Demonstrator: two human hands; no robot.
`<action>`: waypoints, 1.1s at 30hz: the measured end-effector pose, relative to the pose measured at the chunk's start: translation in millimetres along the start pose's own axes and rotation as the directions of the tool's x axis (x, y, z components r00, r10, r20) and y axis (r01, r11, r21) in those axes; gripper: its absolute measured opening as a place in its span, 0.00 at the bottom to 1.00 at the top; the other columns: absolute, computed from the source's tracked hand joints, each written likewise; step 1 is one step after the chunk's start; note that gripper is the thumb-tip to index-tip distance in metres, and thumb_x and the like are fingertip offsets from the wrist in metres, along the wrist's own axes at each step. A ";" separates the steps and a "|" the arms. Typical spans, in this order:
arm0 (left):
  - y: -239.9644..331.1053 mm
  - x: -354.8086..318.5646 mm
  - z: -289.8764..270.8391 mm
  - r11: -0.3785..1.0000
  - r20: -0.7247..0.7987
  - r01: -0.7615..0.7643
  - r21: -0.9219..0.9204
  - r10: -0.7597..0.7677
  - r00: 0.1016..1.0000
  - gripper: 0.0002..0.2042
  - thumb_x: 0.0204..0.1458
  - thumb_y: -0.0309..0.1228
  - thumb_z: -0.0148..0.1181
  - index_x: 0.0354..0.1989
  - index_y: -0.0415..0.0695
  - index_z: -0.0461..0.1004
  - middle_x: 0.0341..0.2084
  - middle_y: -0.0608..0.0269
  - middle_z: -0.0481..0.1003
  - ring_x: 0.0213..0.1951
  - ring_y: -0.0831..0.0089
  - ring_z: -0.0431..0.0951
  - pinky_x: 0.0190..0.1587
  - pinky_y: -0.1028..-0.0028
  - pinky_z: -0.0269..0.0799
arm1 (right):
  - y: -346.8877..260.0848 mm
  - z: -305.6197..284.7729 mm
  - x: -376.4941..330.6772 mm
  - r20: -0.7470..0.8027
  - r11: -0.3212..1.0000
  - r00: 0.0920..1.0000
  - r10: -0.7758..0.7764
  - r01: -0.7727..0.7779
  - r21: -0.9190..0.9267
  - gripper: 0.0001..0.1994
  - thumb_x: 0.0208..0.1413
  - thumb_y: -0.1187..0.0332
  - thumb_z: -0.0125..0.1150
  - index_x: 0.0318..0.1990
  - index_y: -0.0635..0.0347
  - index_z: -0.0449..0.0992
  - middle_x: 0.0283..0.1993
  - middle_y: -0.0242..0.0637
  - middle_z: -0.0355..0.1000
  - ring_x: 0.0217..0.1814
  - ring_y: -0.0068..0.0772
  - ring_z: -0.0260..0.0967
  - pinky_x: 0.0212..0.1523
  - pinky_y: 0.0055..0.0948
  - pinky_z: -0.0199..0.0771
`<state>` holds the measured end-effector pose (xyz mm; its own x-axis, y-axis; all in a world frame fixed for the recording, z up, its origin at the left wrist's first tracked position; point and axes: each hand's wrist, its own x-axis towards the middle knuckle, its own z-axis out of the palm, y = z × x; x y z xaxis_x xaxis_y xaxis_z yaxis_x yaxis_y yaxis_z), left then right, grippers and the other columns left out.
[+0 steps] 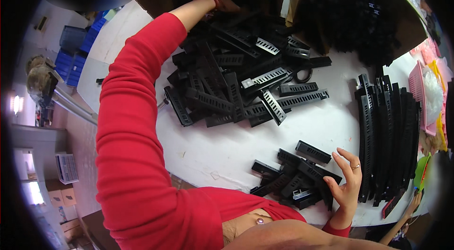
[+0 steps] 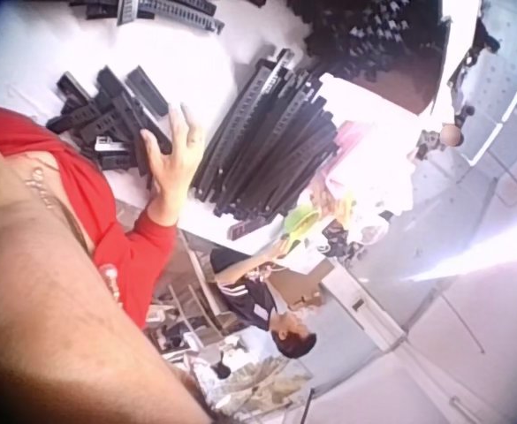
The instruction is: The recorder is assembling and inspecting black plastic magazine-like toy components at a workbench.
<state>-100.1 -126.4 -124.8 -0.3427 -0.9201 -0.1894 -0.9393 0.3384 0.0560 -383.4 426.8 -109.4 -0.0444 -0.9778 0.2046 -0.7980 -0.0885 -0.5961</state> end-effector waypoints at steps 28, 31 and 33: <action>59.8 -420.7 40.6 0.843 -0.197 -0.487 -0.228 0.450 0.871 0.23 0.43 0.18 0.65 0.51 0.48 0.75 0.36 0.53 0.70 0.35 0.49 0.77 0.37 0.60 0.75 | -146.4 -10.6 -22.9 -0.159 0.840 0.886 -0.435 0.463 0.284 0.09 0.51 0.64 0.69 0.38 0.54 0.78 0.35 0.35 0.77 0.36 0.35 0.74 0.34 0.39 0.80; 67.2 -433.6 62.9 0.875 -0.240 -0.472 -0.106 0.439 0.866 0.23 0.44 0.22 0.69 0.51 0.49 0.75 0.38 0.53 0.70 0.36 0.51 0.79 0.38 0.60 0.77 | -177.7 -3.7 -37.4 -0.185 0.810 0.871 -0.455 0.491 0.321 0.10 0.50 0.58 0.70 0.35 0.51 0.80 0.34 0.34 0.77 0.35 0.34 0.72 0.31 0.33 0.75; 68.6 -432.9 73.3 0.875 -0.308 -0.472 -0.108 0.422 0.853 0.25 0.46 0.30 0.73 0.55 0.51 0.75 0.39 0.52 0.71 0.36 0.52 0.79 0.39 0.61 0.78 | -188.3 -5.9 -58.7 -0.204 0.836 0.907 -0.369 0.420 0.353 0.09 0.50 0.59 0.71 0.33 0.51 0.80 0.34 0.34 0.77 0.34 0.34 0.72 0.31 0.32 0.74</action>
<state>-15.2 309.6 -110.9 -0.6926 -0.7024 0.1644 -0.6613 0.7092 0.2442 -234.1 502.0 -4.7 0.1319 -0.8150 0.5642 -0.4735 -0.5519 -0.6865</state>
